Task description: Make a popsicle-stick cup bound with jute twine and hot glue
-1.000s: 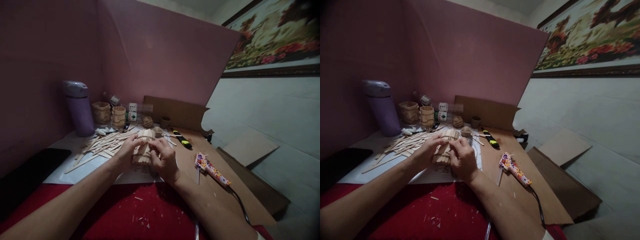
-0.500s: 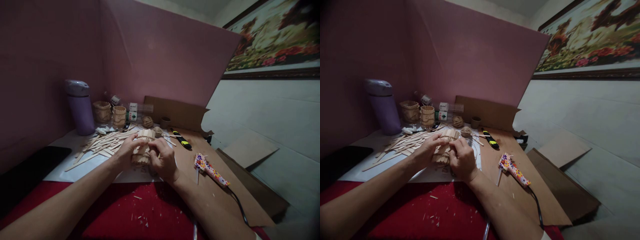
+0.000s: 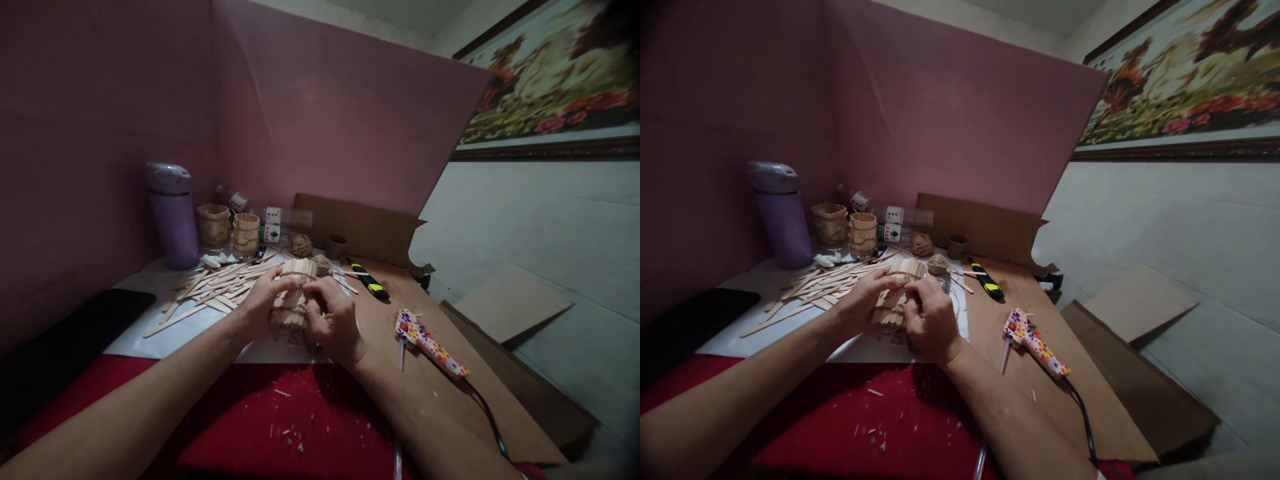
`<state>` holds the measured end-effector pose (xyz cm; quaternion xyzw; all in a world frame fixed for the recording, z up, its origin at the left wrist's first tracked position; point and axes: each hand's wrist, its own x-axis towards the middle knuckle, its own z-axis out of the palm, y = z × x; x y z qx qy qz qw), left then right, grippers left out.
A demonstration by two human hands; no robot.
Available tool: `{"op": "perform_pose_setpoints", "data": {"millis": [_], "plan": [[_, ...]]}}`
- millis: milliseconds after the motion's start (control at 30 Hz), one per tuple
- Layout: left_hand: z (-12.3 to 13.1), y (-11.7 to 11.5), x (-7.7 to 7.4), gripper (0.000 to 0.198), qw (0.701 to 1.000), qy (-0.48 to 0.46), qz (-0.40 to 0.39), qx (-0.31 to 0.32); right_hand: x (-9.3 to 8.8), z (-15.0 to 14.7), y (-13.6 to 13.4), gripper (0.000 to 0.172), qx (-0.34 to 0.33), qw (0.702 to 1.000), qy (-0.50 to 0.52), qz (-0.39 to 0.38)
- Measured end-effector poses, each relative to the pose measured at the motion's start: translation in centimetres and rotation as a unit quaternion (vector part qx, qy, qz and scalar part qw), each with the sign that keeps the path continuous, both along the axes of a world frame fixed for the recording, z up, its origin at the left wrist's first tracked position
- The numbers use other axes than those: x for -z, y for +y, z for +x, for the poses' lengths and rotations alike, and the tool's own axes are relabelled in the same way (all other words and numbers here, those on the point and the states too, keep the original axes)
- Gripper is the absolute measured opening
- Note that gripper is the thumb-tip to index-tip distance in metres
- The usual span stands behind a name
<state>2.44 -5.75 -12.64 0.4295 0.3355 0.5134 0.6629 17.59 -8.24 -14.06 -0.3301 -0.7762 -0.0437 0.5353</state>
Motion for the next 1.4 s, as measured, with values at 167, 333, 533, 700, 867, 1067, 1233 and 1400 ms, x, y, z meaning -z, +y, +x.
{"op": "perform_pose_setpoints", "data": {"millis": [167,333,533,700,867,1067,1233,1400], "plan": [[-0.1,0.1,0.2,0.035,1.000,0.001,0.005,-0.009,-0.1,0.0,0.0,0.014,0.010,1.000,0.001,-0.002],[0.0,-0.2,-0.3,0.034,1.000,-0.001,0.017,-0.011,-0.2,0.1,-0.1,0.012,0.017,1.000,0.011,-0.008],[0.1,-0.5,-0.6,0.035,1.000,0.000,0.010,-0.014,-0.4,0.1,-0.3,0.010,0.033,0.999,0.008,-0.012],[0.2,-0.5,-0.5,0.034,1.000,-0.003,0.023,-0.007,-0.4,0.0,-0.2,0.011,0.041,0.999,0.021,-0.006],[0.2,-0.5,-0.7,0.035,1.000,-0.003,0.018,-0.015,-0.1,-0.1,0.3,0.011,0.061,0.998,0.011,0.002],[0.3,-0.8,-1.1,0.036,0.999,0.014,0.018,-0.025,0.0,0.0,0.4,0.011,0.064,0.998,0.002,0.013],[0.2,-0.8,-0.9,0.035,1.000,0.015,0.020,-0.018,0.0,0.0,0.3,0.011,0.059,0.998,-0.007,0.005],[0.0,-0.2,-0.2,0.039,0.999,0.019,0.030,-0.016,0.1,0.0,0.2,0.012,0.034,0.999,-0.008,0.006]]}}
